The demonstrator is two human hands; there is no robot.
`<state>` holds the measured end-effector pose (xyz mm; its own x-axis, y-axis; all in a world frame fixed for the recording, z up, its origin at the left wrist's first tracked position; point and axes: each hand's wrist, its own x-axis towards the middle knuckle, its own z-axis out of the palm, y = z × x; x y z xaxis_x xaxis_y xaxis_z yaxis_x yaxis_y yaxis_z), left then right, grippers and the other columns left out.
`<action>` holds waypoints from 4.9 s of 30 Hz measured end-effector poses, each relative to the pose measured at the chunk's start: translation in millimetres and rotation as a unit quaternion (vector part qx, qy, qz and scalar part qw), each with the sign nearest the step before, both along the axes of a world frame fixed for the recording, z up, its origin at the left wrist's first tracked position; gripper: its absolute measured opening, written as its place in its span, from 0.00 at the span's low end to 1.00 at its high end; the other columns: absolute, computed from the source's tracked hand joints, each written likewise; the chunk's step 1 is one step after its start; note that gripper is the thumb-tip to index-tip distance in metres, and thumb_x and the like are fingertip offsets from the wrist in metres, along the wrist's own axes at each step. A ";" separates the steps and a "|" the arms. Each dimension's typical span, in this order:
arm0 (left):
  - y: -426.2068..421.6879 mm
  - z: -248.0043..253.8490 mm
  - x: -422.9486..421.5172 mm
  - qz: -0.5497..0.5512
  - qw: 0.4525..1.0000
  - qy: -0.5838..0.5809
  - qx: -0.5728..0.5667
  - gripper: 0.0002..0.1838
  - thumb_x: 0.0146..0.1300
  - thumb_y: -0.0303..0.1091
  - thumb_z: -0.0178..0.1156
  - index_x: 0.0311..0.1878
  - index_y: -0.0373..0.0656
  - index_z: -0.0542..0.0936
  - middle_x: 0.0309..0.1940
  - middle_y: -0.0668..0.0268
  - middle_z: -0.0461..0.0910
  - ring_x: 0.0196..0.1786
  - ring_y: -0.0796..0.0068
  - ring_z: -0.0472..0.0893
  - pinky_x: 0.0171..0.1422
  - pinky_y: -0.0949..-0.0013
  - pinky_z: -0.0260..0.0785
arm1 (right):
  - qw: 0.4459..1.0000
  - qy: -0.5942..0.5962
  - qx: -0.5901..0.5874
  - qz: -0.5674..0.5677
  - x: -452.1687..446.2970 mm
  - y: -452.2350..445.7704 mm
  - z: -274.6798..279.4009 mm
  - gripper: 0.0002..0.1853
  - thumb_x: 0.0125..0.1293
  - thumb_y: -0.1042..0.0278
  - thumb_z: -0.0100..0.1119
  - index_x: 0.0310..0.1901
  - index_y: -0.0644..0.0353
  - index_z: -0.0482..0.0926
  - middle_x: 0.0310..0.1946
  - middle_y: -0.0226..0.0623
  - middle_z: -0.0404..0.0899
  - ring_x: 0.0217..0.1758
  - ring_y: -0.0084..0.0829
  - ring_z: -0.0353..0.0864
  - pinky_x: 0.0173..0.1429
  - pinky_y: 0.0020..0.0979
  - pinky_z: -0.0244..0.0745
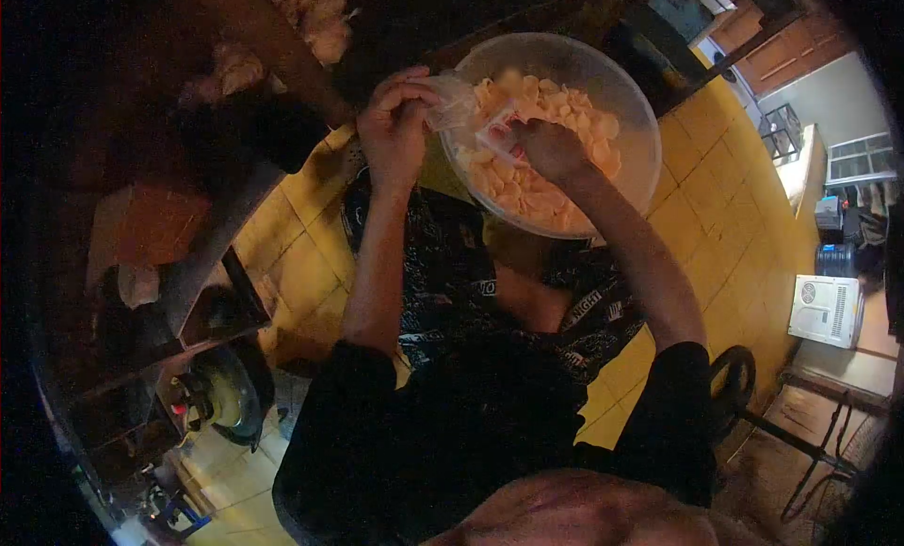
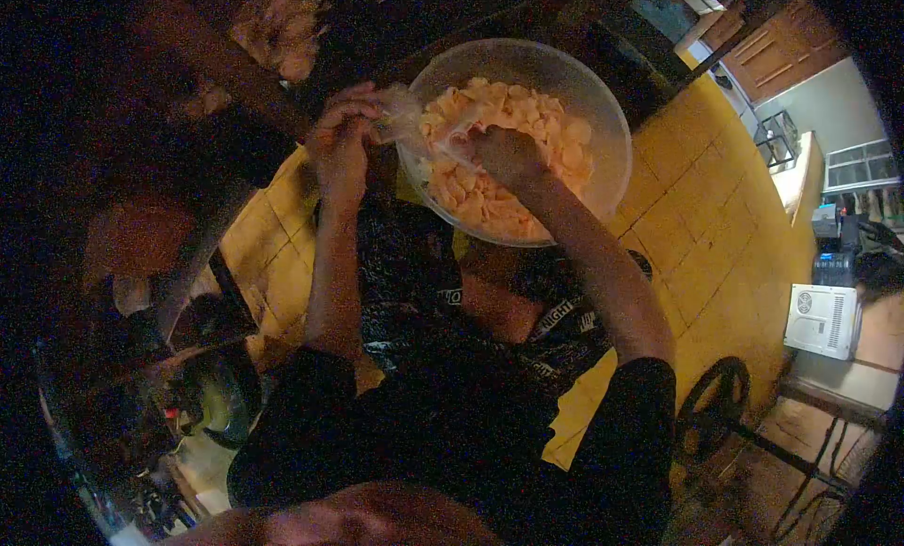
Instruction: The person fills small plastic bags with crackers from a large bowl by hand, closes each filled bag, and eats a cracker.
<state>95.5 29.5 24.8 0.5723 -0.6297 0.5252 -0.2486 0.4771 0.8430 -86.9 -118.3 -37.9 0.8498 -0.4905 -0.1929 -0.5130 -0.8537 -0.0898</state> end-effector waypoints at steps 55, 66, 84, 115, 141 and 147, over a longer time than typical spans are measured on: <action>-12.5 17.8 -46.1 -0.034 0.983 -0.102 0.149 0.10 0.68 0.25 0.57 0.48 0.38 0.84 0.39 0.63 0.86 0.33 0.78 0.82 0.37 0.73 0.75 | 0.994 0.020 0.106 -0.033 -21.4 54.8 23.5 0.32 0.55 0.60 0.68 0.61 0.63 0.72 0.53 0.52 0.79 0.54 0.50 0.81 0.59 0.44 0.76; -53.6 -41.4 -55.0 -0.031 0.966 -0.209 0.148 0.14 0.67 0.25 0.56 0.55 0.37 0.79 0.41 0.53 0.82 0.38 0.64 0.85 0.43 0.60 0.77 | 0.977 -0.175 0.120 0.001 -61.9 48.3 16.3 0.27 0.59 0.71 0.61 0.63 0.53 0.75 0.52 0.50 0.80 0.53 0.47 0.82 0.58 0.42 0.77; -38.8 -29.1 -106.0 -0.262 0.928 -0.192 0.184 0.26 0.64 0.25 0.62 0.66 0.41 0.73 0.64 0.55 0.72 0.61 0.58 0.78 0.54 0.63 0.78 | 0.782 -0.538 0.186 -0.253 -92.8 46.1 23.7 0.12 0.67 0.68 0.62 0.48 0.65 0.80 0.37 0.45 0.85 0.33 0.35 0.86 0.41 0.34 0.81; -29.9 -22.6 -122.7 -0.200 0.872 -0.371 0.248 0.30 0.56 0.28 0.68 0.65 0.46 0.74 0.64 0.60 0.73 0.63 0.58 0.77 0.65 0.57 0.74 | 0.723 -0.507 0.397 -0.251 -91.1 46.3 7.0 0.24 0.67 0.78 0.52 0.65 0.53 0.67 0.49 0.47 0.79 0.49 0.36 0.81 0.51 0.37 0.80; -30.3 -35.9 -105.0 -0.044 0.932 -0.275 0.233 0.12 0.55 0.18 0.59 0.42 0.42 0.82 0.45 0.59 0.79 0.50 0.57 0.81 0.53 0.57 0.76 | 0.863 -0.379 0.238 -0.235 -95.4 34.7 31.8 0.20 0.64 0.69 0.64 0.58 0.56 0.75 0.42 0.49 0.85 0.44 0.45 0.87 0.48 0.40 0.81; -31.4 -36.5 -100.1 0.017 0.953 -0.254 0.165 0.10 0.54 0.17 0.59 0.37 0.41 0.82 0.41 0.57 0.79 0.47 0.58 0.82 0.50 0.59 0.76 | 0.973 0.003 0.185 -0.138 -83.2 38.3 18.5 0.35 0.61 0.54 0.66 0.63 0.66 0.65 0.56 0.59 0.77 0.60 0.55 0.77 0.66 0.47 0.72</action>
